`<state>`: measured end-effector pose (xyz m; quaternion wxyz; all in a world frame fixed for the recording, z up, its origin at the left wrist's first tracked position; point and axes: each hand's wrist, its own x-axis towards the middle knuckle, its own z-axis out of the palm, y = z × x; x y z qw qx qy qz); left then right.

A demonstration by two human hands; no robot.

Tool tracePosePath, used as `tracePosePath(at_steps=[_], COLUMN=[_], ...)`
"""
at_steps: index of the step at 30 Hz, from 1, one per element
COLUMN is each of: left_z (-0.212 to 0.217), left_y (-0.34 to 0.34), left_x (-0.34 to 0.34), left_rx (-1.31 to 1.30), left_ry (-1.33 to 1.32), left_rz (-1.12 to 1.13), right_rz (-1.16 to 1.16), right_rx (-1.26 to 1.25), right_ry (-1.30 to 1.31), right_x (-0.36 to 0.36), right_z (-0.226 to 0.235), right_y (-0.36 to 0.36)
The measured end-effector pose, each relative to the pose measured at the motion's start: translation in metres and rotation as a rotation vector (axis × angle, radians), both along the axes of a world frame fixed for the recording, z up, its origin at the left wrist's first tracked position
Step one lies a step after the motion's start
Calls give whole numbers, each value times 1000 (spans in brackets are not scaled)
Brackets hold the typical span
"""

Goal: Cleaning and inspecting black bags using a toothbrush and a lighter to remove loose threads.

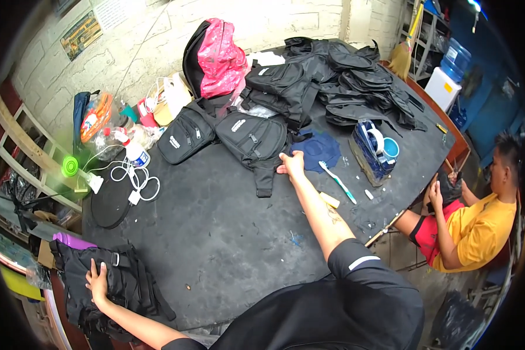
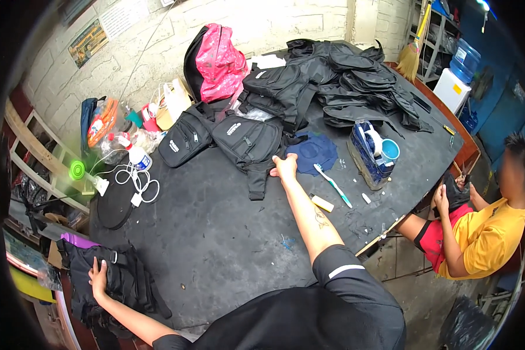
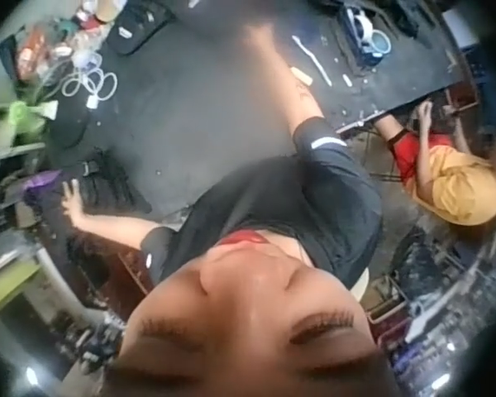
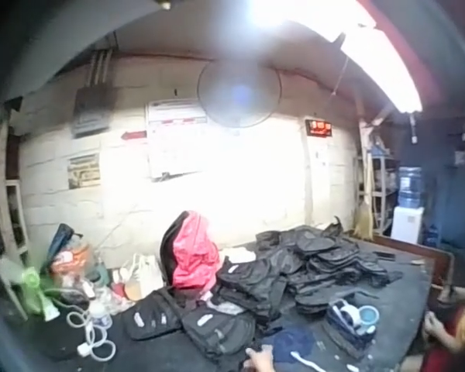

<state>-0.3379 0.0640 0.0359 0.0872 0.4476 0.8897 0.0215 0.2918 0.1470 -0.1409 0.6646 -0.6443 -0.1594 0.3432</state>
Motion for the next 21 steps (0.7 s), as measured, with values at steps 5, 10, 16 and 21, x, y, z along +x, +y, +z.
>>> tracePosePath(at_steps=[5,10,16,21], left_z=[45,34,-170,-172], left_y=[-35,-4,100,95], left_x=[43,239,309,332], left_rx=[877,1251,262,329], left_ry=[560,-339,-814,-1425], left_rz=[13,-571,-295,-173], right_rz=[303,372,708,773], right_rx=[183,394,247,-62], right_ry=[299,93,-323,-577], right_x=[-40,-117,-141,-88], right_z=[21,22,17,41], right_y=[-19,-109,-190,-198])
